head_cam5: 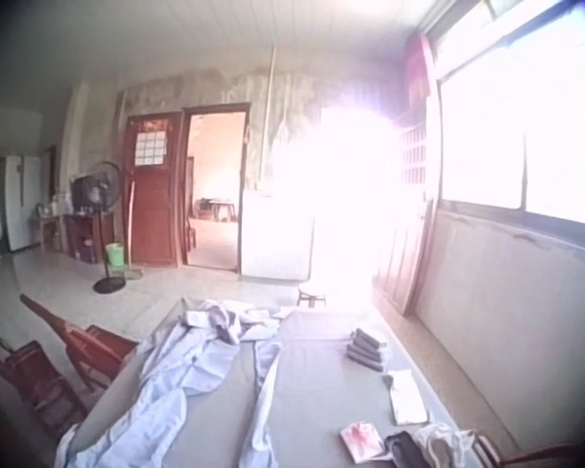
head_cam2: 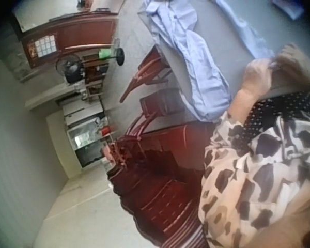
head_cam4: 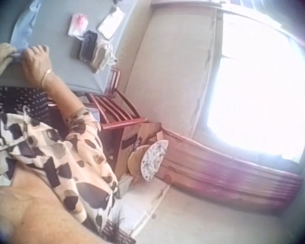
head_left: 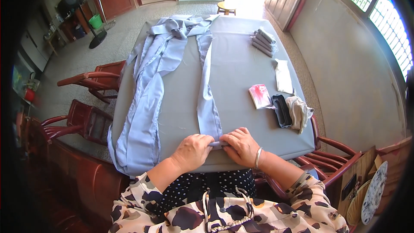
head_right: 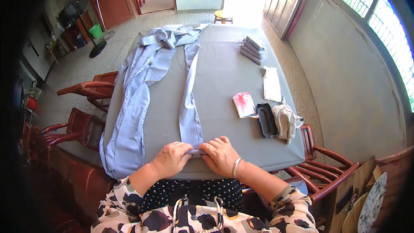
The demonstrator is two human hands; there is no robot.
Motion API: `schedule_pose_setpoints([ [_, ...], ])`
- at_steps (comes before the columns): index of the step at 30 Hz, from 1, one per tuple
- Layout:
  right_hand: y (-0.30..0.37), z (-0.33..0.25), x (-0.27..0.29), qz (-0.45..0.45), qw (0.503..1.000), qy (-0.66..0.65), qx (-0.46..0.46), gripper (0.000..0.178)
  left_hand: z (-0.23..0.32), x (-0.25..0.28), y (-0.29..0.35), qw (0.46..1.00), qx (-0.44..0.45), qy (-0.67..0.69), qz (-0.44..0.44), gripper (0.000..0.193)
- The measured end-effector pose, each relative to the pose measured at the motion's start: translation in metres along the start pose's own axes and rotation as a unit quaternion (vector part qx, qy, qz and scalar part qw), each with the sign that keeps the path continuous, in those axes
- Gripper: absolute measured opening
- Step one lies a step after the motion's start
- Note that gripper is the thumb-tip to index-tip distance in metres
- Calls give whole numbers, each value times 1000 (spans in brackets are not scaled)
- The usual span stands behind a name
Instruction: The person rolls blue fabric strips into small tight cylinders by hand on a gray table, lining the finished rolls up together.
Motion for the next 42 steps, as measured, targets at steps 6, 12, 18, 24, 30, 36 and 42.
schedule_pose_setpoints([
  [6, 1, -2, -4, 69, 996, 60, 17, 35, -15, 2, -12, 988, 139, 65, -25, 25],
  [12, -7, -4, -18, 84, 987, 133, 45, 36, -16, 10, -17, 977, 205, 62, -4, 30],
  [18, -10, -2, -19, 57, 983, 167, 40, 27, -6, 7, -2, 992, 72, -44, 98, 34],
  [24, -6, 0, -14, 26, 989, 137, 49, 26, 3, -10, 8, 992, -70, -54, 95, 30],
  [30, 0, -9, -5, 22, 998, 11, 61, 25, 10, -7, 16, 991, -79, -42, 103, 22],
  [36, -2, -3, -7, 22, 999, -18, 34, 28, 1, -2, 9, 995, -36, 62, 69, 13],
  [42, -4, -8, 0, 89, 995, 9, 34, 42, -13, -2, 4, 991, 71, 70, 92, 16],
])
Point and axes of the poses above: each hand's wrist, its own y-axis away from the middle knuckle, its own x-axis out of the back of the hand, z = x × y, the point moved 3 cm from there along -y, towards the middle knuckle, and after that the axes turned 15 degrees about -z, right-handed, at the moved point
